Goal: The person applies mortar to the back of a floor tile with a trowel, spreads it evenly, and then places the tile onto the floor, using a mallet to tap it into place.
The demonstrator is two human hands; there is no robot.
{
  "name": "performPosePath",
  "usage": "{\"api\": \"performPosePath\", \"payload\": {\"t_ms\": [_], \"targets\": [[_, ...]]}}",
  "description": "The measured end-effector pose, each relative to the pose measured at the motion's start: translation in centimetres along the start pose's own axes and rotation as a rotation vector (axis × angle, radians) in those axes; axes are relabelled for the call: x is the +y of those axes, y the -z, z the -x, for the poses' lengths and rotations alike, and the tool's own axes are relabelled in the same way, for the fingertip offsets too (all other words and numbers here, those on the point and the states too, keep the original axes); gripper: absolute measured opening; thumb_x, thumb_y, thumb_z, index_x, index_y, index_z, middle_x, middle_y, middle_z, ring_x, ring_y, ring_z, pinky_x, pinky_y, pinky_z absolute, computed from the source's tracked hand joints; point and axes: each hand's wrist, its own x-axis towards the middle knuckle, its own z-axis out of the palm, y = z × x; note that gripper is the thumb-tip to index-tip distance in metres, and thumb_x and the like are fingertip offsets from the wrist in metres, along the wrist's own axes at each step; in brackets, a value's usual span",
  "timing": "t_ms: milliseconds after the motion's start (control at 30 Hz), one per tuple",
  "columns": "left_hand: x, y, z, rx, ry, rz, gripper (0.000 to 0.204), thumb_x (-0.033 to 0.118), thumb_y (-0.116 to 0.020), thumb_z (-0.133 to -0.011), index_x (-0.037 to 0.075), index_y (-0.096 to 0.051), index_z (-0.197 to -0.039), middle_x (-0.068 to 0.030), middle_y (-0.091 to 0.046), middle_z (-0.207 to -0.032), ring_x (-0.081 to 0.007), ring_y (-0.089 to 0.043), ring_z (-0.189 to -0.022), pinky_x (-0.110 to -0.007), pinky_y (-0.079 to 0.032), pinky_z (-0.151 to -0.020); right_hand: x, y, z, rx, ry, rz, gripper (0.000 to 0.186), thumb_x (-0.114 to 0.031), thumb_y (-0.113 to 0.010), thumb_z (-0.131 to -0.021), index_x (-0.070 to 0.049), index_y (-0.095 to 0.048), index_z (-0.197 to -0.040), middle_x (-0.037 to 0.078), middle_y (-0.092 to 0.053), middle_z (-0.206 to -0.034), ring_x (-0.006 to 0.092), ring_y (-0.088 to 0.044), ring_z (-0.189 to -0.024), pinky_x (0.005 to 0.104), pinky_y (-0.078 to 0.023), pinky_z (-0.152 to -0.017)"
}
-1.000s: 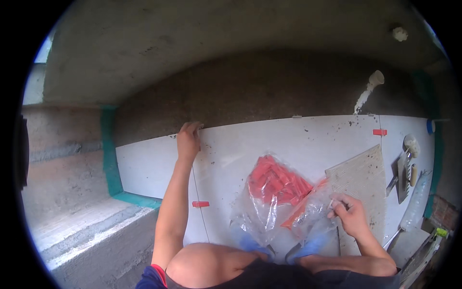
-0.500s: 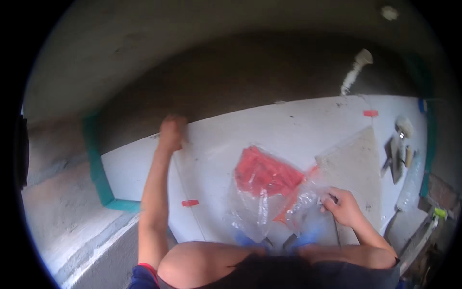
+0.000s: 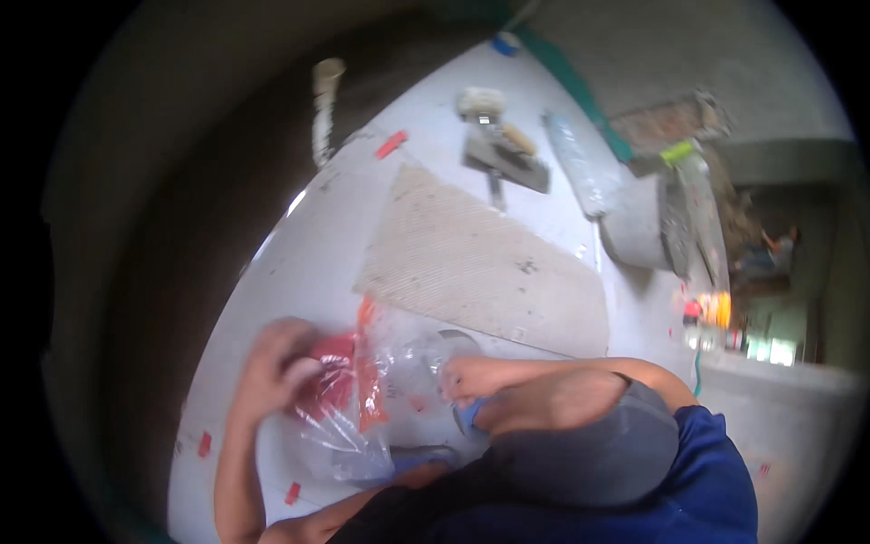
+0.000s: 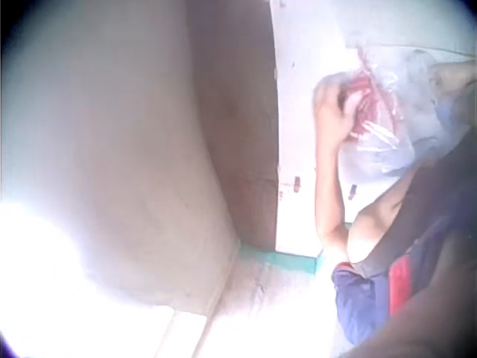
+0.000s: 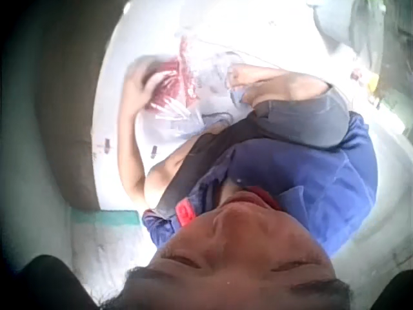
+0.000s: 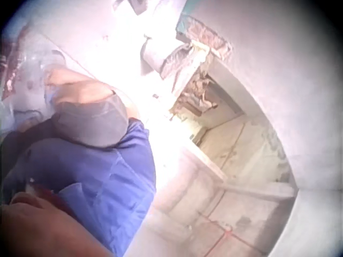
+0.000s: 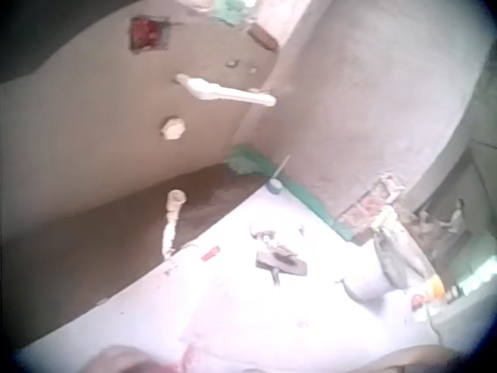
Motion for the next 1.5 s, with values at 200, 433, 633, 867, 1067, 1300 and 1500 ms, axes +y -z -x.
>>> {"api": "performPosePath", "payload": {"t_ms": [200, 433, 633, 867, 1067, 1300, 1500], "targets": [[1.5, -7.8, -4.2, -0.347, -0.106, -0.112, 0.070, 0.042, -0.077, -0.076, 0.007, -0.056, -0.133, -0.0226, -0.047, -0.139, -0.0404, -0.045, -0.126, -0.044, -0.039, -0.107, -1.1, -1.7, 4.6, -0.056, 0.007, -0.219, 0.017, -0.014, -0.062, -0.090, -0.002, -0.055, -0.099, 0.008, -0.065, -0.079, 0.0160, -0.064, -0.067, 0.0314, -0.050, -0.058], [1.3, -11.4, -1.9, -0.711, -0.321, -0.163, 0.037, 0.030, -0.076, -0.075, 0.010, -0.071, -0.106, -0.0120, -0.066, -0.114, -0.0358, -0.056, -0.112, -0.045, -0.042, -0.100, 11.5, -5.8, 4.1, 0.046, -0.014, -0.374, 0.023, -0.010, -0.062, -0.084, -0.001, -0.053, -0.103, 0.008, -0.062, -0.079, 0.0160, -0.062, -0.068, 0.0311, -0.050, -0.059], [4.9, -4.0, -7.2, -0.562, -0.037, -0.197, 0.032, 0.017, -0.075, -0.075, 0.002, -0.069, -0.103, -0.0177, -0.067, -0.108, -0.0358, -0.061, -0.103, -0.042, -0.046, -0.095, 14.7, -4.4, 0.7, 0.037, 0.252, -0.543, 0.026, -0.009, -0.062, -0.085, 0.001, -0.053, -0.107, 0.009, -0.064, -0.085, 0.0167, -0.065, -0.072, 0.0307, -0.052, -0.058], [4.9, 0.7, -13.9, -0.451, 0.170, -0.630, 0.041, 0.032, -0.073, -0.078, -0.001, -0.071, -0.102, -0.0212, -0.068, -0.105, -0.0387, -0.063, -0.100, -0.042, -0.050, -0.090, 12.2, 3.9, 7.0, 0.788, 0.358, -0.126, 0.040, -0.031, -0.071, -0.087, -0.006, -0.061, -0.116, 0.014, -0.068, -0.098, 0.0255, -0.066, -0.084, 0.0397, -0.053, -0.073], [-0.7, -4.2, -16.3, -0.362, 0.360, -0.672, 0.042, 0.037, -0.070, -0.078, -0.001, -0.072, -0.096, -0.0242, -0.069, -0.099, -0.0397, -0.066, -0.094, -0.044, -0.052, -0.086, 12.8, 22.8, 29.1, 2.021, 0.267, 0.425, 0.037, -0.018, -0.065, -0.087, -0.001, -0.056, -0.119, 0.020, -0.061, -0.112, 0.0377, -0.059, -0.105, 0.0445, -0.049, -0.091], [2.5, -9.9, -15.9, -0.120, 0.498, -0.620, 0.047, 0.031, -0.070, -0.082, -0.005, -0.062, -0.112, -0.0255, -0.065, -0.107, -0.0439, -0.056, -0.111, -0.045, -0.046, -0.096, 21.6, 29.5, 35.9, 2.004, -0.063, 0.308, 0.027, -0.026, -0.053, -0.091, -0.013, -0.060, -0.114, 0.020, -0.065, -0.087, 0.0402, -0.064, -0.089, 0.0482, -0.051, -0.078], [-0.2, -10.1, -14.4, -0.237, 0.287, -0.702, 0.046, 0.045, -0.055, -0.094, 0.001, -0.063, -0.108, -0.0248, -0.064, -0.109, -0.0420, -0.053, -0.109, -0.050, -0.040, -0.095, 19.3, 38.5, 40.2, 2.268, 0.135, 0.897, 0.039, -0.014, -0.061, -0.083, 0.002, -0.058, -0.118, 0.020, -0.057, -0.122, 0.0374, -0.055, -0.111, 0.0448, -0.045, -0.097]]}}
